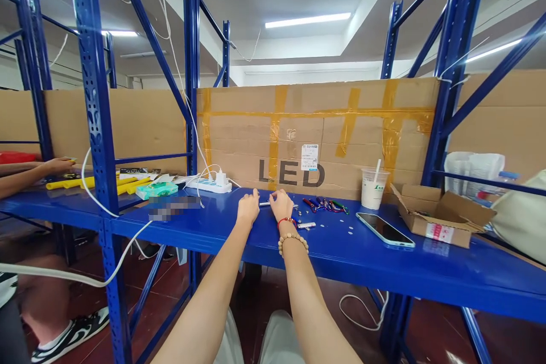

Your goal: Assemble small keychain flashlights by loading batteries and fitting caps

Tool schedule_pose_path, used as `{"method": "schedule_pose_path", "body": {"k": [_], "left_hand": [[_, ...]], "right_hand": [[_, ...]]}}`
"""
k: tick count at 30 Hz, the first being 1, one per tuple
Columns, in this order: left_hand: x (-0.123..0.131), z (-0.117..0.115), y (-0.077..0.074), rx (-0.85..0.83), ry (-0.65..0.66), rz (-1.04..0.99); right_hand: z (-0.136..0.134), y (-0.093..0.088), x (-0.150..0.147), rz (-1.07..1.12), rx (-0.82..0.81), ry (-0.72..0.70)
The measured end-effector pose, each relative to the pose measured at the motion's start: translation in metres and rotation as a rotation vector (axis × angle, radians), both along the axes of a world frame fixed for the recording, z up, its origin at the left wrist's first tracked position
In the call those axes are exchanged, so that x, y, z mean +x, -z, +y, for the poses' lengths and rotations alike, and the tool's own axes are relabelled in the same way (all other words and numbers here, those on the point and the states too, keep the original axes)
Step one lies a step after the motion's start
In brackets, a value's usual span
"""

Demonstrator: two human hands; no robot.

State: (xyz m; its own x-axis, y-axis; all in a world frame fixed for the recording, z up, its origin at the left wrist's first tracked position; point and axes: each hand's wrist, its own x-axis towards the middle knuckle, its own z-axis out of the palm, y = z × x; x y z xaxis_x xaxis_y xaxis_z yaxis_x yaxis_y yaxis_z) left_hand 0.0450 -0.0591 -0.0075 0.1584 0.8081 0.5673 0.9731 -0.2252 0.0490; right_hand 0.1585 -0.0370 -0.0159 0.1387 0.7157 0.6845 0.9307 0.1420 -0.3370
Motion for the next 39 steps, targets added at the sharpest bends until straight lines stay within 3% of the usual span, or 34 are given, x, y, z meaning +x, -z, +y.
{"method": "schedule_pose_path", "body": {"k": [9,14,17,19,22,26,31,35,39], "left_hand": [[-0.01,0.001,0.002,0.03,0.006,-0.117],[-0.026,0.004,0.001,0.033,-0.01,-0.133],[-0.033,0.007,-0.001,0.033,-0.013,-0.148],[-0.033,0.011,-0.003,0.084,-0.014,-0.266],[-0.019,0.017,-0.009,0.117,0.163,-0.456],[0.019,0.027,-0.011,-0.065,0.512,-0.625],[0.049,0.032,-0.002,-0.287,0.87,-0.555],[0.052,0.037,0.003,-0.357,0.872,-0.541],[0.053,0.037,0.005,-0.42,0.854,-0.495]], "right_hand": [[-0.002,-0.001,-0.003,0.004,-0.02,0.011],[0.013,-0.035,0.012,0.128,-0.001,0.063],[0.027,-0.058,0.037,0.192,-0.01,0.069],[0.032,-0.066,0.056,0.204,-0.039,0.017],[0.031,-0.062,0.082,0.172,-0.076,-0.099],[0.032,-0.046,0.106,-0.036,-0.138,-0.201],[0.041,-0.03,0.111,0.124,0.002,-0.277],[0.036,-0.034,0.111,0.151,0.046,-0.48],[0.013,-0.044,0.114,0.279,0.196,-0.531]]}}
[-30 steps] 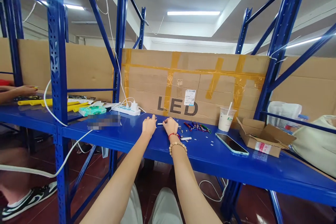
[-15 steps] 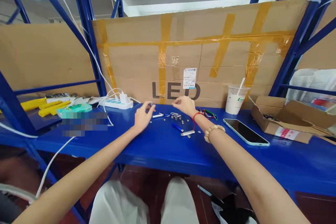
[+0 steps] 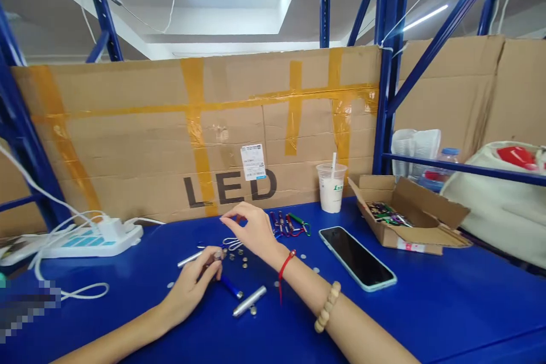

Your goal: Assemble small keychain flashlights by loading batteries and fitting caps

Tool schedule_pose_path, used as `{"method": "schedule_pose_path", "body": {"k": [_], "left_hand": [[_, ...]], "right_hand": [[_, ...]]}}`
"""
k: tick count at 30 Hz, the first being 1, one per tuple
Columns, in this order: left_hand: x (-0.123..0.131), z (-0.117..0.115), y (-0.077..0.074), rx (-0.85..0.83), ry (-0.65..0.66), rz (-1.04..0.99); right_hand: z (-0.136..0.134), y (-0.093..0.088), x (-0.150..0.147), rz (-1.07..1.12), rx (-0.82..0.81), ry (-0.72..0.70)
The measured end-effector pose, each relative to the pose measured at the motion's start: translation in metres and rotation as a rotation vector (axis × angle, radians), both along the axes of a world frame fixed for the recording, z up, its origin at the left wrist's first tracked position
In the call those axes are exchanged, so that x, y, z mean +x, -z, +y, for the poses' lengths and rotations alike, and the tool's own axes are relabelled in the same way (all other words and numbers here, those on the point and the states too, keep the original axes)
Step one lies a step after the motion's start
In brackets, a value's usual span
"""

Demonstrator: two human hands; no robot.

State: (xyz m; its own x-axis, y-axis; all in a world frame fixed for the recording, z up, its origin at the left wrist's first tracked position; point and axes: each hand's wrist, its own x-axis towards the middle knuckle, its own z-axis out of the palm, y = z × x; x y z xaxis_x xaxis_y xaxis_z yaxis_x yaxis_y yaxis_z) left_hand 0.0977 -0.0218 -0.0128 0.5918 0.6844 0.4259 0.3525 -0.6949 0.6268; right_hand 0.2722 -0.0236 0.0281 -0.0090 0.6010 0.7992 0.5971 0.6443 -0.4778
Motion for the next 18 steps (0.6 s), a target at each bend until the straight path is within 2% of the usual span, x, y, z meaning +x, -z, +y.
{"method": "schedule_pose_path", "body": {"k": [2,5,10,14,18], "left_hand": [[0.002,-0.002,0.0,-0.011,-0.092,0.015],[0.007,-0.001,-0.001,-0.005,-0.232,0.037],[0.014,-0.006,-0.006,0.052,-0.358,0.101],[0.011,-0.013,-0.01,0.106,-0.386,0.116],[0.005,-0.015,-0.01,0.063,-0.369,0.1]], "right_hand": [[-0.008,-0.001,0.001,0.027,0.014,0.005],[-0.01,0.006,0.003,-0.025,-0.051,-0.031],[-0.007,0.017,0.006,0.03,-0.064,0.026],[-0.012,0.019,-0.003,-0.037,-0.082,-0.008],[-0.021,0.022,-0.017,-0.144,-0.062,-0.055]]}}
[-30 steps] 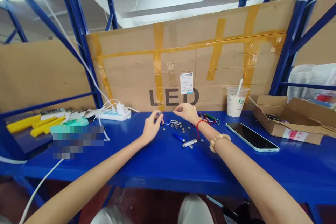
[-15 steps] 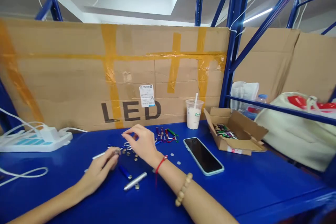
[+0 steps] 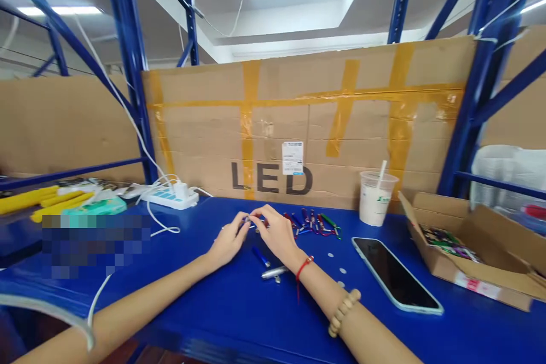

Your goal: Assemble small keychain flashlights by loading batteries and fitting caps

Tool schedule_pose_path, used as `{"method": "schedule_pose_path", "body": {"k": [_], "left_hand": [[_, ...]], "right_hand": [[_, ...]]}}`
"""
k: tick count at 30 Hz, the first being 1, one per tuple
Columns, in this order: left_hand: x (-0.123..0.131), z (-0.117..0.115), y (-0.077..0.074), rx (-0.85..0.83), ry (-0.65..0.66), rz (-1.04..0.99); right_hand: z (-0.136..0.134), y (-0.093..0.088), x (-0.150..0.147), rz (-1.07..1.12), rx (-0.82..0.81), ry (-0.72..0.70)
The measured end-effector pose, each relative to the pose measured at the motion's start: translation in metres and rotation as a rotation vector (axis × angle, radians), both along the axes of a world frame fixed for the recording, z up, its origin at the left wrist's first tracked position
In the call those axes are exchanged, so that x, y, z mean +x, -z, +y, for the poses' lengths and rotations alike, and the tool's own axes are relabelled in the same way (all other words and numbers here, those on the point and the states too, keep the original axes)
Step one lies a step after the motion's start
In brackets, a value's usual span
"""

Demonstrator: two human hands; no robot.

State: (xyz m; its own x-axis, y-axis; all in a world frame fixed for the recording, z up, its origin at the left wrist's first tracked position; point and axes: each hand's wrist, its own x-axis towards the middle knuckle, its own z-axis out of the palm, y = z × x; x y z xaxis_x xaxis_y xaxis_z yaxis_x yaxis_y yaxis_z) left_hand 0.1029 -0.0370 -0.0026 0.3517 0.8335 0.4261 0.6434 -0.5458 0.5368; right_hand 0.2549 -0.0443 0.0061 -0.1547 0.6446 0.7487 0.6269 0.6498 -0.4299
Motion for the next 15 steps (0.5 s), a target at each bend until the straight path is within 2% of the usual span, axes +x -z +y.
{"method": "schedule_pose_path", "body": {"k": [3,6,8,11,15], "left_hand": [[-0.004,0.006,0.003,-0.013,0.077,0.022],[-0.006,0.015,0.008,-0.053,0.305,0.049],[-0.006,0.021,0.01,-0.115,0.429,-0.027],[-0.007,0.024,0.01,-0.213,0.496,-0.182],[-0.009,0.021,0.008,-0.228,0.578,-0.187]], "right_hand": [[-0.004,0.001,-0.008,-0.001,0.017,0.01],[-0.003,0.0,-0.009,0.016,0.011,0.05],[-0.002,-0.002,-0.005,0.021,0.004,0.066],[-0.003,-0.008,0.002,0.056,0.007,0.039],[-0.006,-0.013,0.005,0.175,-0.099,-0.047]]}}
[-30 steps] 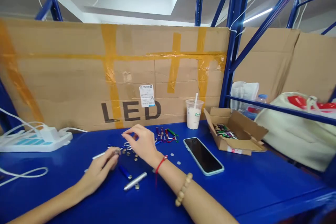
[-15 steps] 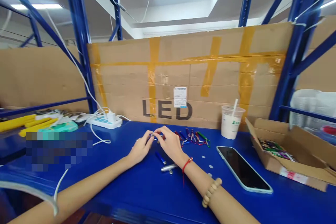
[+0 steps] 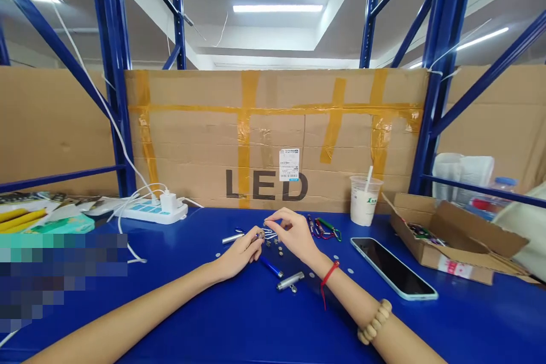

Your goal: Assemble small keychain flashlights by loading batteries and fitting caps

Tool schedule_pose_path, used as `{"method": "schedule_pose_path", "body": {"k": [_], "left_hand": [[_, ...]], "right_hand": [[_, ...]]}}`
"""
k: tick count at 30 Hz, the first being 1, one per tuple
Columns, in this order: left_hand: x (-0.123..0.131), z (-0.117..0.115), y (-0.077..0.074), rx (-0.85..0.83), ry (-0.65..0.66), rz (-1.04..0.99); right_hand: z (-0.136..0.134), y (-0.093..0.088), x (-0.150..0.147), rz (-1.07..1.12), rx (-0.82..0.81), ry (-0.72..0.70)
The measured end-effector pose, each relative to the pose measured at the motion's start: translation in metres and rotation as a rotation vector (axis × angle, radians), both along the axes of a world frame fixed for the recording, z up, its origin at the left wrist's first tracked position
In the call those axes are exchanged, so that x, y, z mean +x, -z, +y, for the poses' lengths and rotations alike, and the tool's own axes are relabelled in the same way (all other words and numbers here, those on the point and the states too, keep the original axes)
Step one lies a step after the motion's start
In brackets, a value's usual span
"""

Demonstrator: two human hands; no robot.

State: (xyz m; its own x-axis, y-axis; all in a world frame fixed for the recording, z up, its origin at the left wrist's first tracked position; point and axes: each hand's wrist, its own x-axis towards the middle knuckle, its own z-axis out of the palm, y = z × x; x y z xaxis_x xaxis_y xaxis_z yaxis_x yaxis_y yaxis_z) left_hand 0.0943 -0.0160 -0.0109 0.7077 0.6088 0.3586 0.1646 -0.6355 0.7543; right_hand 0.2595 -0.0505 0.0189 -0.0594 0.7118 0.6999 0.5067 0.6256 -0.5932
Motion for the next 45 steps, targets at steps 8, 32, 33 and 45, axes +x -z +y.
{"method": "schedule_pose_path", "body": {"k": [8,32,33,45], "left_hand": [[-0.001,-0.003,0.001,-0.007,-0.025,-0.063],[-0.004,-0.008,0.001,0.377,-0.35,0.198],[-0.004,-0.008,-0.001,0.371,-0.357,0.205],[-0.003,-0.005,-0.003,0.262,-0.314,0.078]], "right_hand": [[0.004,0.008,-0.006,0.024,-0.151,-0.1],[0.009,0.02,0.001,0.061,-0.457,-0.157],[0.008,0.02,0.001,0.058,-0.47,-0.158],[0.005,0.015,0.0,0.096,-0.473,-0.174]]}}
